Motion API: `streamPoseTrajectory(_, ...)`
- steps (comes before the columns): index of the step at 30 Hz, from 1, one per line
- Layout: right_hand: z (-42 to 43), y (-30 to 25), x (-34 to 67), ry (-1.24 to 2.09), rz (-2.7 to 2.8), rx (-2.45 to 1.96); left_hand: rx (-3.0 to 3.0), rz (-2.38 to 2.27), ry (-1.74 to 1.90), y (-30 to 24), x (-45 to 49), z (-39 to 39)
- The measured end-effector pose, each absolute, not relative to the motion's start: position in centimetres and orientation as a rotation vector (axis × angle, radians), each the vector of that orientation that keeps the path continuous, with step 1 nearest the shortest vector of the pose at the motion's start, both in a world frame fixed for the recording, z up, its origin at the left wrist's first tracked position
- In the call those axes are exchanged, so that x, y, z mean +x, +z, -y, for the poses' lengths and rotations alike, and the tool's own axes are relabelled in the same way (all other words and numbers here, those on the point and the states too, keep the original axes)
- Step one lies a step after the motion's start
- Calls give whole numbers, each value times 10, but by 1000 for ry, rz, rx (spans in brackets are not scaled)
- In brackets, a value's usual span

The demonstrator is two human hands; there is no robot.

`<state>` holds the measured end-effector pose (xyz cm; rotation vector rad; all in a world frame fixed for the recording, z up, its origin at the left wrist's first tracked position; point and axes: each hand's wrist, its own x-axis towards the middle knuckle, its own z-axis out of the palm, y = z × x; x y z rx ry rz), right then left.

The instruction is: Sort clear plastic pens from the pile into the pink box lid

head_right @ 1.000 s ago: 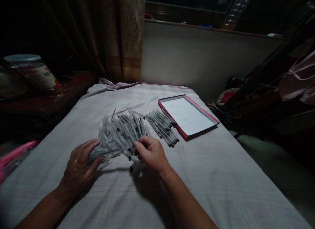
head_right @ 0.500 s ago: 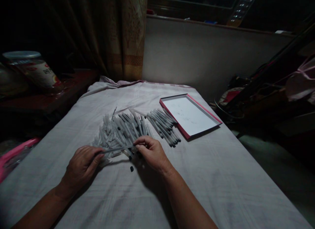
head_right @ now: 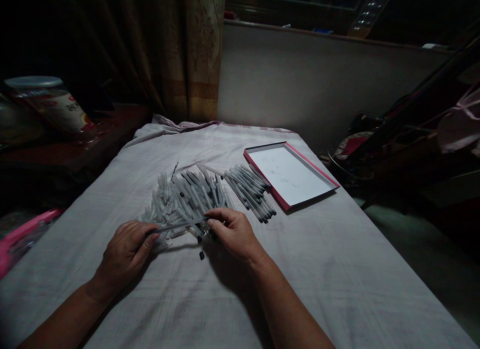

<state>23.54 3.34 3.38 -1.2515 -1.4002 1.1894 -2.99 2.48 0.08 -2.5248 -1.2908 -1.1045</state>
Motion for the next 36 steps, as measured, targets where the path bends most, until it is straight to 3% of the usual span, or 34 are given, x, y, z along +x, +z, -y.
streamPoseTrajectory(13,-34,31,237,1037,1507,-1225,-2532,1247,-1075,3,-27,-23)
streamPoseTrajectory(20,-34,31,240,1119,1542,-1402,-2535,1248,-1087,1,-29,-23)
streamPoseTrajectory(36,-34,33,240,1204,1465,-1307,-2541,1251,-1106,4,-27,-23)
